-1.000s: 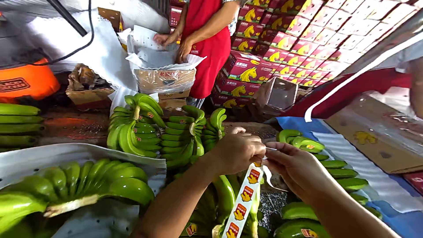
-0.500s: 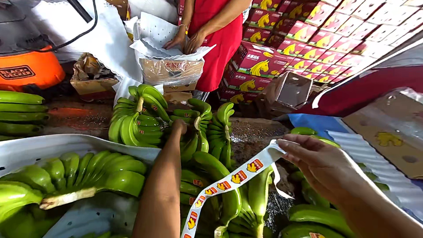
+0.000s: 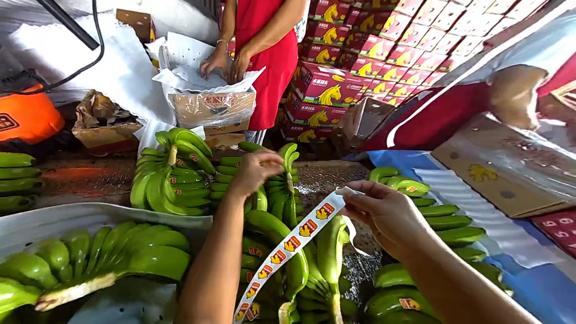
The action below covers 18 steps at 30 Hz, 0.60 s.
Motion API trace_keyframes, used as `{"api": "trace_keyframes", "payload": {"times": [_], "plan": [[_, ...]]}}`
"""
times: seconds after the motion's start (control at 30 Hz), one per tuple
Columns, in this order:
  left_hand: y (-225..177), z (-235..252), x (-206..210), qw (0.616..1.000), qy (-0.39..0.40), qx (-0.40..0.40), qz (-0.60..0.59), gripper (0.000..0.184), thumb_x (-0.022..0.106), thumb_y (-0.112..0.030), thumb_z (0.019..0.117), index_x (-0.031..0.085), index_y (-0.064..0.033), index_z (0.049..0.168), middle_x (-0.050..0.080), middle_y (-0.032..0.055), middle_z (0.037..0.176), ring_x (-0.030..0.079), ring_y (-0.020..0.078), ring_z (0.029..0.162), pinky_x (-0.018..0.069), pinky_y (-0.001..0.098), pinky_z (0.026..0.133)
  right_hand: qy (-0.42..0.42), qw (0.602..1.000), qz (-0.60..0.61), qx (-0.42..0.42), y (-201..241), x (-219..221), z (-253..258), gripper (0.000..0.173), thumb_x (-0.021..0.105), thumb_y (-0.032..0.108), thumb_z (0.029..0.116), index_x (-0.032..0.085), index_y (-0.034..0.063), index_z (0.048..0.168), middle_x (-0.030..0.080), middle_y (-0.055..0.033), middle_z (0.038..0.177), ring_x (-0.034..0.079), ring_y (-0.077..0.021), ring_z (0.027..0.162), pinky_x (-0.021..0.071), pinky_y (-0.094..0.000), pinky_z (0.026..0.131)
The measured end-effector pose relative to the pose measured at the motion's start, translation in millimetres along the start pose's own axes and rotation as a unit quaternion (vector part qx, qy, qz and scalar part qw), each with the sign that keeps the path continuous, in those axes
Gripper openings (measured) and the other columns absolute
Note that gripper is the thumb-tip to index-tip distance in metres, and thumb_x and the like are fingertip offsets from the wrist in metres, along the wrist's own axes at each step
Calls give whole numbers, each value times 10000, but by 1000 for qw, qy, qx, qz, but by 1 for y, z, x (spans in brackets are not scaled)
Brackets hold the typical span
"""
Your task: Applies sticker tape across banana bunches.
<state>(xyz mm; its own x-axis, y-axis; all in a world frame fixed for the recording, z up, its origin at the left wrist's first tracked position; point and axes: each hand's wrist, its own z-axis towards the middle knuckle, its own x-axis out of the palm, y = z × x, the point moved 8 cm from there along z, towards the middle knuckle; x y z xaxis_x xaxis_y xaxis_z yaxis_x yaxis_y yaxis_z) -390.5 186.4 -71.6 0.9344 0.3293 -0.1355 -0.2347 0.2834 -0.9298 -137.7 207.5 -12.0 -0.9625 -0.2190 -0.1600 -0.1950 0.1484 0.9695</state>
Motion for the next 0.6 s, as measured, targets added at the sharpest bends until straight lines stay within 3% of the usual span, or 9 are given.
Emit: {"api": "trace_keyframes", "payload": {"times": [0.07,0.13,0.23,0.37,0.6], "plan": [[-70,-20,46,977,153,148,-6,158,723,-38,887,781,-13,1032,718,105,1143,664,154,1095,551,327,953,8,1000,19,13,1,1,-3,131,606,-80,954,594,-29,1074,686,-77,848,690,-119,655,619,-252,632],[-109,-41,76,945,205,234,101,147,702,-82,931,793,-33,1036,733,117,1119,665,209,1118,513,388,995,17,999,28,28,3,3,-8,138,584,-90,956,583,-30,1080,668,-70,844,679,-111,650,610,-241,622],[-131,-55,84,915,133,330,190,128,665,-96,956,762,-48,887,737,99,967,695,233,971,526,421,885,24,996,60,60,4,4,-18,137,548,-80,977,564,-32,1104,644,-52,837,661,-84,647,593,-210,619],[-139,-71,77,900,-12,394,186,144,678,-89,940,766,-67,829,755,77,923,708,208,935,540,366,878,20,986,141,89,0,3,-26,122,516,-62,997,569,-20,1098,643,-30,804,648,-55,631,579,-175,608],[-118,-87,75,912,-78,367,164,89,693,-49,918,768,-40,873,752,115,972,703,251,1009,553,372,904,2,982,150,113,-16,8,-28,258,467,-84,997,522,-22,1241,643,-42,886,654,-45,649,574,-167,594]]}}
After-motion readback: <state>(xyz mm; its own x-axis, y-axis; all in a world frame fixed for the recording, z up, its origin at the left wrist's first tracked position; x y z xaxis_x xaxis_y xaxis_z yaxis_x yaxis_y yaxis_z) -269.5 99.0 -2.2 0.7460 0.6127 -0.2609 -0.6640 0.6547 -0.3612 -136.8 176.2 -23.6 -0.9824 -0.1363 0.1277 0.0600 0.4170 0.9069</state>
